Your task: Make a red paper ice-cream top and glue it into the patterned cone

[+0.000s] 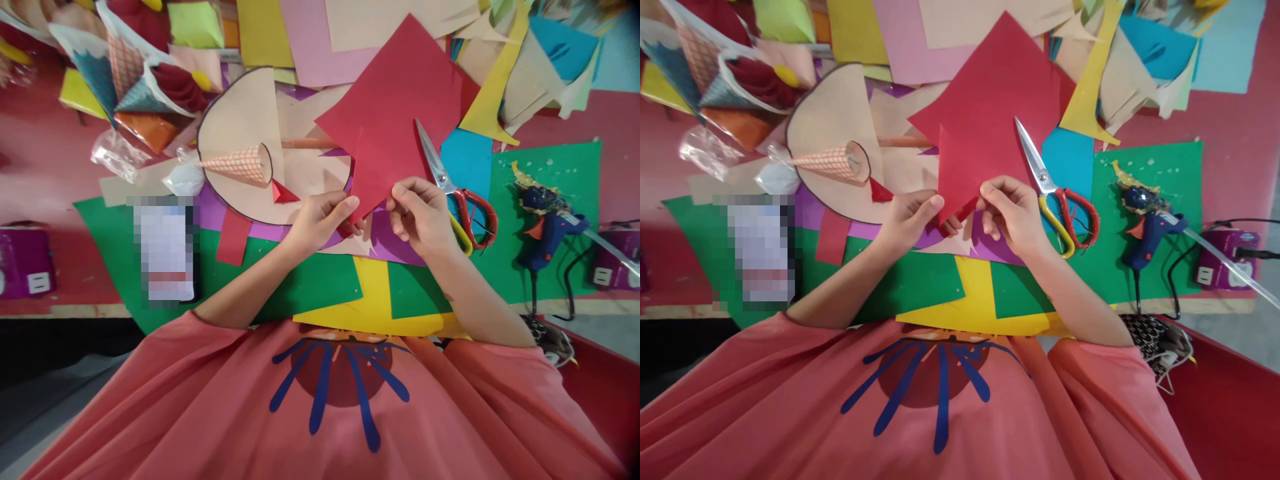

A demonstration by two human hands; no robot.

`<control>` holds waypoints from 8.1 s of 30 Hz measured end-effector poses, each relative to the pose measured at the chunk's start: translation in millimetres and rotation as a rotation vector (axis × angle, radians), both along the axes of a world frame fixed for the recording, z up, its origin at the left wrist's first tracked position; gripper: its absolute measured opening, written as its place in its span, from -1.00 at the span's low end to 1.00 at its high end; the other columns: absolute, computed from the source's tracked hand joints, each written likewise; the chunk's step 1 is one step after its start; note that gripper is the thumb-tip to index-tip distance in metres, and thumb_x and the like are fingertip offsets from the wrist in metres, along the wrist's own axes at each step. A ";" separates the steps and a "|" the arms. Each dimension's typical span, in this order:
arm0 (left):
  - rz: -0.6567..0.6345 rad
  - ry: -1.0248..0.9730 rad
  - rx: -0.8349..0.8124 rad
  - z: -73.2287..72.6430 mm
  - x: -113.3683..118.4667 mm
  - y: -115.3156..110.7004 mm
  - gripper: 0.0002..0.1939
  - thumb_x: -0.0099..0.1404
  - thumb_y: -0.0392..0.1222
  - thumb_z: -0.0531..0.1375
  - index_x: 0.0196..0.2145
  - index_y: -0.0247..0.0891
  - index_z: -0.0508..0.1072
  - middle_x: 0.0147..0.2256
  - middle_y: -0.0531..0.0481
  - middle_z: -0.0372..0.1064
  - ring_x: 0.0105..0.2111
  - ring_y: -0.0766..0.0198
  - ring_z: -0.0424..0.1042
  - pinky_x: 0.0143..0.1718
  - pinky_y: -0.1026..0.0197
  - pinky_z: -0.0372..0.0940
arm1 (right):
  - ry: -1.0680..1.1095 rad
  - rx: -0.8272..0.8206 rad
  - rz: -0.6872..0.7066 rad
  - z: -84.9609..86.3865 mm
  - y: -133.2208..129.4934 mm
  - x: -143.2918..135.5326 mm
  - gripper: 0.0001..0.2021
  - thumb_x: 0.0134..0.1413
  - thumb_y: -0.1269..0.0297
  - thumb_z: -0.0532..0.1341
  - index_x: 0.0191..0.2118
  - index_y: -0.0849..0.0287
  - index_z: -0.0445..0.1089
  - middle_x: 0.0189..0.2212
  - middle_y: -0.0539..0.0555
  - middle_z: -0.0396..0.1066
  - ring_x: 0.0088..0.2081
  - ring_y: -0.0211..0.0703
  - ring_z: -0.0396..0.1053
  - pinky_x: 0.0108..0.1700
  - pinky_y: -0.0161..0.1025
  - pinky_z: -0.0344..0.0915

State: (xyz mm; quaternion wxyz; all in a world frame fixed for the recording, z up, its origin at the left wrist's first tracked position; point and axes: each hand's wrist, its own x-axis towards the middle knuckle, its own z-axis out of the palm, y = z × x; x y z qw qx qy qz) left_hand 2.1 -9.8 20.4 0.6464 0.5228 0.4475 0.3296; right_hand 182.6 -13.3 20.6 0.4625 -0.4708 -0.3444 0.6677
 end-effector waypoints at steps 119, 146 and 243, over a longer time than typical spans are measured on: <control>0.269 0.057 0.318 -20.6 -3.7 2.5 -0.68 0.22 0.11 0.25 -0.31 -0.19 0.32 -0.52 0.16 0.31 -0.52 0.48 0.36 -0.50 0.40 0.25 | -0.078 0.140 0.057 -11.1 -3.2 1.1 -0.76 0.03 0.12 0.34 -0.44 0.16 0.36 -0.66 -0.16 0.31 -0.69 -0.45 0.28 -0.74 -0.50 0.18; 0.042 0.281 0.661 -26.7 -4.6 -6.2 -0.43 0.24 0.16 0.22 0.09 -0.13 0.19 0.02 -0.09 0.35 -0.08 0.18 0.50 -0.10 0.18 0.45 | -0.141 0.169 0.203 0.9 -7.8 -4.0 -0.69 -0.04 0.07 0.38 -0.47 0.16 0.32 -0.70 -0.16 0.32 -0.71 -0.43 0.27 -0.66 -0.43 0.21; 0.283 0.043 0.456 -24.8 -8.5 1.8 -0.65 0.35 0.14 0.09 -0.24 -0.16 0.50 -0.19 -0.02 0.46 -0.12 0.26 0.48 -0.08 0.20 0.41 | -0.604 0.647 0.033 -9.9 -2.0 8.3 -0.85 0.19 0.22 0.20 -0.19 0.03 0.53 -0.24 0.02 0.51 -0.13 -0.15 0.45 -0.04 -0.11 0.39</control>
